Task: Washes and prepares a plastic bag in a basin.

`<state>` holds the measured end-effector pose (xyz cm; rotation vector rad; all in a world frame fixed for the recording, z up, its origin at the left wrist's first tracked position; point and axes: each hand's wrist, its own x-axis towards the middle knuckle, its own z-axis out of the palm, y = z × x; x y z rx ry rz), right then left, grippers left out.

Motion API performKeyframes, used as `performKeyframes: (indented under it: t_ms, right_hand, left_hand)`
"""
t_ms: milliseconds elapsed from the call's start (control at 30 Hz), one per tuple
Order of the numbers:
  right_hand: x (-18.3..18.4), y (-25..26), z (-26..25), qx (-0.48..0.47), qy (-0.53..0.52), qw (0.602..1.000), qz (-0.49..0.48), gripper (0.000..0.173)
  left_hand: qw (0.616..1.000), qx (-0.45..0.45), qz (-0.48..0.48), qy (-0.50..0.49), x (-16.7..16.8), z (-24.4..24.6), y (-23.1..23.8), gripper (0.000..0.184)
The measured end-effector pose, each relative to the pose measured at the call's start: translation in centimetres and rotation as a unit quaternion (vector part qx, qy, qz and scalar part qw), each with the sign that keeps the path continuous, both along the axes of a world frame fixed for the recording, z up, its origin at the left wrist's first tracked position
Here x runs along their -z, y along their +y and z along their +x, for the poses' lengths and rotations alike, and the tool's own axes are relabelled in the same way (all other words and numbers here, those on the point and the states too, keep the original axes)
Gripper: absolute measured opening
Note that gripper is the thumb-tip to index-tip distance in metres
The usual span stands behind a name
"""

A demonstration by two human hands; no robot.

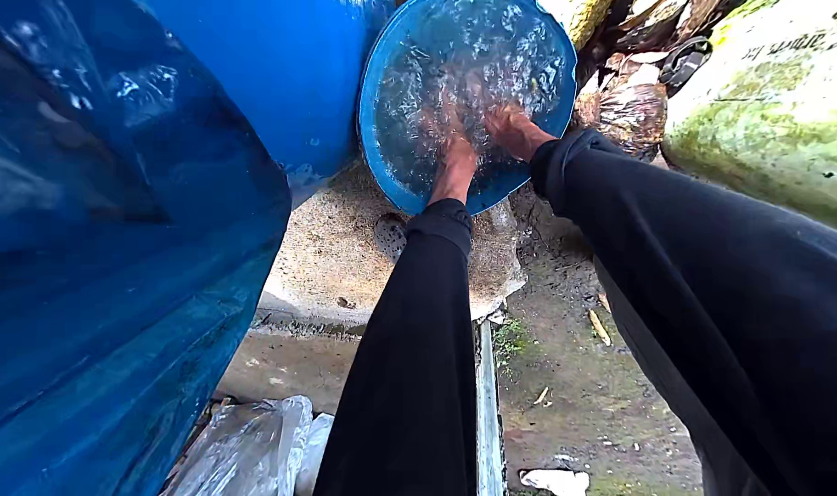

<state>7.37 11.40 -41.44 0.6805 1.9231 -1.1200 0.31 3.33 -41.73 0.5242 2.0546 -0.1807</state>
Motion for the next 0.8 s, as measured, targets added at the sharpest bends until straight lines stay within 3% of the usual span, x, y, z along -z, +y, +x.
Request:
performKeyframes:
  t_ms: [67,133,233,333,500,600,733,800]
  right_hand:
    - [-0.5,0.4,0.0,-0.068,0.016,0.997,0.015,0.045]
    - [-1.0,0.7,0.3,0.047,0.01,0.999,0.006,0.04]
    - [-3.2,1.6,0.1,0.254,-0.05,0.965,0.027,0.045]
    - [-7.8,2.7,0.9,0.309,0.051,0.949,0.026,0.033]
    - [-20.6,0.5,3.2,0.367,0.191,0.91,0.003,0.028]
    - [-30.8,-1.2,3.5,0.403,0.2,0.893,0.005,0.022]
    - [-42.5,-1.3,4.0,0.425,0.166,0.888,-0.049,0.03]
    - [-47.4,-1.6,5.0,0.438,0.22,0.87,-0.061,0.03]
  left_hand:
    - [0.999,0.023,-0.03,-0.034,-0.6,-0.6,0.1,0.084]
    - [0.997,0.039,-0.005,-0.062,-1.4,-1.5,-0.8,0.072]
    - [0.991,0.042,0.062,-0.107,-4.3,-2.7,-1.8,0.081]
    - [0.989,0.018,0.091,-0.118,-10.3,-4.4,-2.2,0.072]
    - [0.961,-0.149,0.18,-0.151,-25.4,-4.3,-5.6,0.052]
    - [0.93,-0.229,0.251,-0.136,-31.6,-3.2,-6.6,0.047]
    - [0.9,-0.261,0.344,-0.066,-41.8,-1.4,-6.6,0.041]
    - [0.879,-0.259,0.399,-0.015,-46.9,-0.7,-6.5,0.039]
